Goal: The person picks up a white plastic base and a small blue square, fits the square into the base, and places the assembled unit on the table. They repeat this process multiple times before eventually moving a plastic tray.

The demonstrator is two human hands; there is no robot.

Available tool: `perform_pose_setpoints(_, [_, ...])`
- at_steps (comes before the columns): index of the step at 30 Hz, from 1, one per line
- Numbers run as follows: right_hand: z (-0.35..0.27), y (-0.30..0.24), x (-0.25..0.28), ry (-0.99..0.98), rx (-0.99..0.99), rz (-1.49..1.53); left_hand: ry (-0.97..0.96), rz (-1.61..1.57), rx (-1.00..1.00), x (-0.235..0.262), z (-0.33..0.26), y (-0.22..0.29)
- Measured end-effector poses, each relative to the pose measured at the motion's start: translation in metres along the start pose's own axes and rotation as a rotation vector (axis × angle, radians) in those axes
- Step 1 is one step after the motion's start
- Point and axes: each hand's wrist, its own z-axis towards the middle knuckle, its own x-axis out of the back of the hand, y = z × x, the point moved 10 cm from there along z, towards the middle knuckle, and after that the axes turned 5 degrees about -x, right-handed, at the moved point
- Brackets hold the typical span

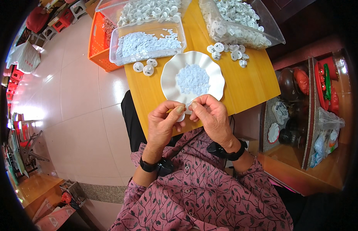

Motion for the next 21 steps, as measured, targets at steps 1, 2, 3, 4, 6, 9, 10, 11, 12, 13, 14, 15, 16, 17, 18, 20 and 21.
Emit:
perform_pose_setpoints(1, [0.000, 0.001, 0.000, 0.000, 0.000, 0.000, -0.001, 0.012, 0.015, -0.001, -0.001, 0.000])
perform_pose_setpoints(2, [0.000, 0.002, -0.001, -0.002, 0.000, 0.007, -0.003, 0.024, 0.030, -0.002, -0.001, 0.000])
perform_pose_setpoints(3, [0.000, 0.002, -0.002, -0.004, 0.001, 0.014, -0.002, 0.025, 0.029, 0.000, -0.001, -0.002])
perform_pose_setpoints(4, [-0.001, 0.002, -0.002, -0.005, 0.001, 0.014, -0.021, -0.038, 0.012, 0.000, 0.000, -0.003])
perform_pose_setpoints(6, [-0.001, -0.001, -0.002, 0.009, 0.018, -0.038, -0.040, -0.100, -0.005, 0.000, 0.001, -0.002])
perform_pose_setpoints(9, [-0.003, -0.013, -0.005, 0.021, 0.138, -0.073, -0.082, -0.218, -0.029, -0.007, 0.001, 0.008])
perform_pose_setpoints(10, [-0.002, -0.013, -0.006, 0.020, 0.138, -0.072, -0.111, -0.218, -0.067, -0.011, 0.000, 0.013])
perform_pose_setpoints(11, [-0.004, -0.019, -0.005, 0.041, 0.208, -0.090, -0.140, -0.218, -0.105, -0.014, 0.000, 0.017])
perform_pose_setpoints(12, [-0.006, -0.026, -0.005, 0.061, 0.279, -0.107, -0.138, -0.216, -0.106, -0.013, 0.000, 0.016])
perform_pose_setpoints(13, [-0.005, -0.025, -0.005, 0.059, 0.279, -0.107, -0.146, -0.205, -0.131, -0.012, 0.001, 0.017])
perform_pose_setpoints(14, [-0.008, -0.031, -0.004, 0.093, 0.373, -0.197, -0.155, -0.194, -0.155, -0.011, 0.001, 0.018])
perform_pose_setpoints(15, [-0.012, -0.038, -0.004, 0.127, 0.466, -0.288, -0.153, -0.194, -0.156, -0.011, 0.000, 0.018])
perform_pose_setpoints(16, [-0.011, -0.038, -0.005, 0.126, 0.466, -0.287, -0.143, -0.184, -0.154, -0.010, 0.000, 0.017])
perform_pose_setpoints(17, [-0.015, -0.044, -0.007, 0.154, 0.517, -0.336, -0.134, -0.173, -0.152, -0.009, 0.000, 0.016])
perform_pose_setpoints(18, [-0.018, -0.050, -0.009, 0.183, 0.567, -0.386, -0.133, -0.173, -0.152, -0.008, 0.001, 0.015])
perform_pose_setpoints(20, [-0.022, -0.057, -0.011, 0.209, 0.615, -0.433, -0.144, -0.136, -0.162, -0.006, 0.001, 0.013])
perform_pose_setpoints(21, [-0.026, -0.061, -0.013, 0.236, 0.663, -0.481, -0.143, -0.136, -0.162, -0.006, 0.001, 0.013])
